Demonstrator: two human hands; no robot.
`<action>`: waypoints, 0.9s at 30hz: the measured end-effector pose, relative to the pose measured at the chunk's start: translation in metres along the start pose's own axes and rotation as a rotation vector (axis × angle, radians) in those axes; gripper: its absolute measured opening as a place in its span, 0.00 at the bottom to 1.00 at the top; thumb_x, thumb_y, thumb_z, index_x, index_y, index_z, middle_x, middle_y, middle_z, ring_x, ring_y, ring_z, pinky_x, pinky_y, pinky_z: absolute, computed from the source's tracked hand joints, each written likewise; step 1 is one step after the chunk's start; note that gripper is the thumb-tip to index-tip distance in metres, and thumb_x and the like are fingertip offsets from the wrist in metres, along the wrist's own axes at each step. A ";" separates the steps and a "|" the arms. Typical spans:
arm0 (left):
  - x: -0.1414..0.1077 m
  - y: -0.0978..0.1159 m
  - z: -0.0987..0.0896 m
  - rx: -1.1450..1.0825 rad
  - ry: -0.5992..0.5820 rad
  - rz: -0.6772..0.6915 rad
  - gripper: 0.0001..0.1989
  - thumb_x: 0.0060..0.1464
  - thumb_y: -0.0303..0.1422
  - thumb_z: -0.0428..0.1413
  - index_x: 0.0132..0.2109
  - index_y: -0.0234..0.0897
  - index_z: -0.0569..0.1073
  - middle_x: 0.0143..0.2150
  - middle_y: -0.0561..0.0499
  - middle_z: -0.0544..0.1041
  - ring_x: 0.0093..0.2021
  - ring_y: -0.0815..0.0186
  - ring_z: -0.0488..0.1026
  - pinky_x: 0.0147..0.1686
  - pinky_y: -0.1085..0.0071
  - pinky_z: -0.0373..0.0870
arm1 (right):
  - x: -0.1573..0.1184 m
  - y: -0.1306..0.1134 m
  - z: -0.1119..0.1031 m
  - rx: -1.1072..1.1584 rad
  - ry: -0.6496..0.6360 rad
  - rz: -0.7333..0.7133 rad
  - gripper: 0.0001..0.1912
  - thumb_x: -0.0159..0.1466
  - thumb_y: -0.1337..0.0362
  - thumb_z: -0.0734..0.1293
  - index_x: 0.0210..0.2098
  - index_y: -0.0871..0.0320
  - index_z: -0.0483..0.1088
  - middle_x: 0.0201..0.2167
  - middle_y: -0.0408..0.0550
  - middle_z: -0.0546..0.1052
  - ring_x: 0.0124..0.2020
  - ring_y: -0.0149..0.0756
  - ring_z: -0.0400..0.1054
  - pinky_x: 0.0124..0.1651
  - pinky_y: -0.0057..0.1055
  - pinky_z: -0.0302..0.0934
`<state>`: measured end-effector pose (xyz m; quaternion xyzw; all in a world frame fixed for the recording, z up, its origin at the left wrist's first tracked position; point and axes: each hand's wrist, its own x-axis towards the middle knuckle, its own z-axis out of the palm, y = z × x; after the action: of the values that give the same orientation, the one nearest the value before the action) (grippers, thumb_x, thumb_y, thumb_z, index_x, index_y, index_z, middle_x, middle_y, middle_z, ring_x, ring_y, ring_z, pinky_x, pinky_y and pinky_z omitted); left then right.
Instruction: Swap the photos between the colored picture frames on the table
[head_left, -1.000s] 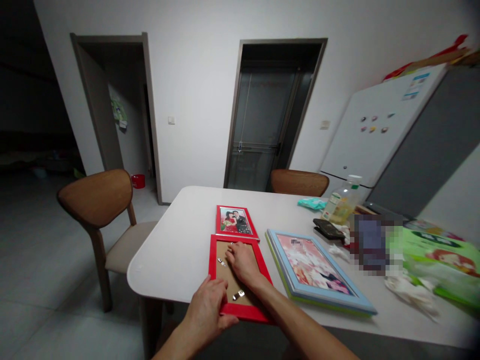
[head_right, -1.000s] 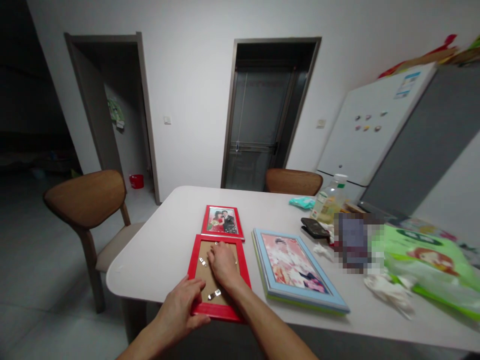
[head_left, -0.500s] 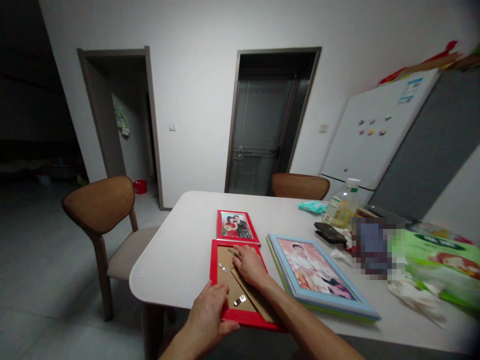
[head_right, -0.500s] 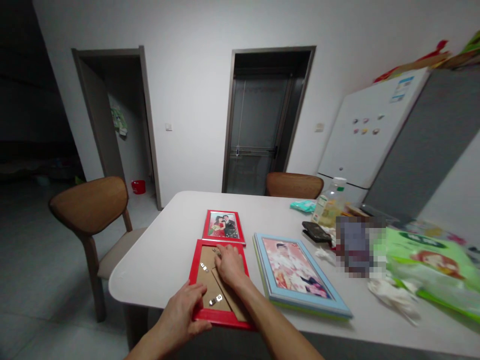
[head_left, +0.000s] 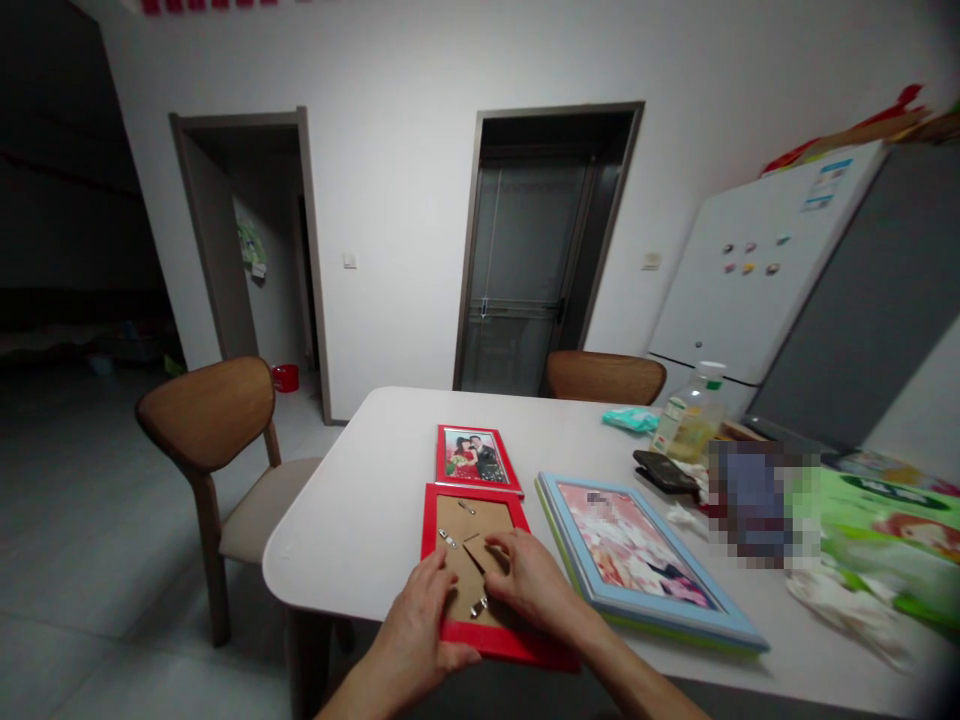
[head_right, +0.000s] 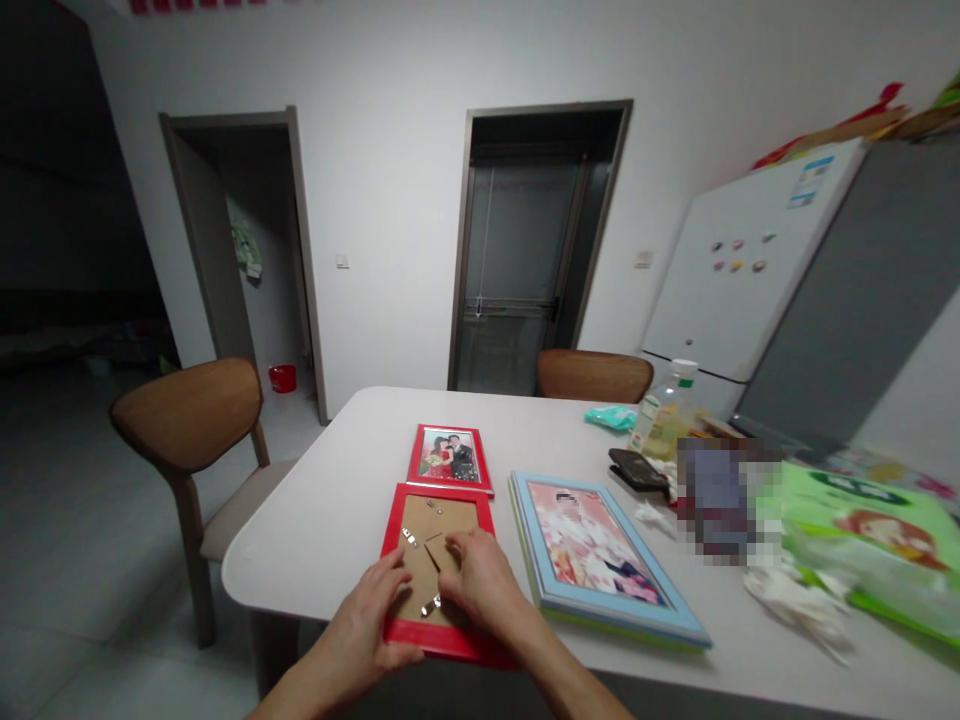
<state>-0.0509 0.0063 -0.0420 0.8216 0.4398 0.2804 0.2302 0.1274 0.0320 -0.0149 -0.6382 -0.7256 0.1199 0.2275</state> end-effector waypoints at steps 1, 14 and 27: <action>0.000 0.001 -0.001 -0.023 0.014 -0.016 0.32 0.31 0.32 0.63 0.48 0.32 0.64 0.58 0.36 0.55 0.57 0.54 0.54 0.53 0.56 0.54 | 0.001 -0.001 -0.002 0.000 -0.002 -0.009 0.20 0.45 0.68 0.61 0.39 0.62 0.70 0.37 0.53 0.73 0.37 0.37 0.65 0.38 0.26 0.55; 0.028 -0.019 -0.031 -0.808 0.368 -0.322 0.19 0.45 0.28 0.51 0.47 0.34 0.60 0.39 0.48 0.74 0.37 0.64 0.72 0.36 0.69 0.69 | 0.012 -0.032 -0.021 0.147 0.113 -0.132 0.18 0.52 0.60 0.61 0.41 0.59 0.68 0.38 0.50 0.72 0.39 0.35 0.64 0.42 0.28 0.55; 0.004 -0.089 -0.089 -0.365 0.295 -0.515 0.18 0.42 0.29 0.53 0.44 0.33 0.65 0.23 0.56 0.71 0.26 0.65 0.72 0.27 0.71 0.67 | 0.007 0.039 0.002 -0.216 0.033 0.158 0.21 0.52 0.70 0.57 0.46 0.63 0.61 0.34 0.56 0.72 0.35 0.39 0.66 0.36 0.29 0.54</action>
<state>-0.1615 0.0665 -0.0312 0.5796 0.6037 0.4030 0.3704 0.1600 0.0453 -0.0341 -0.7159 -0.6781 0.0480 0.1593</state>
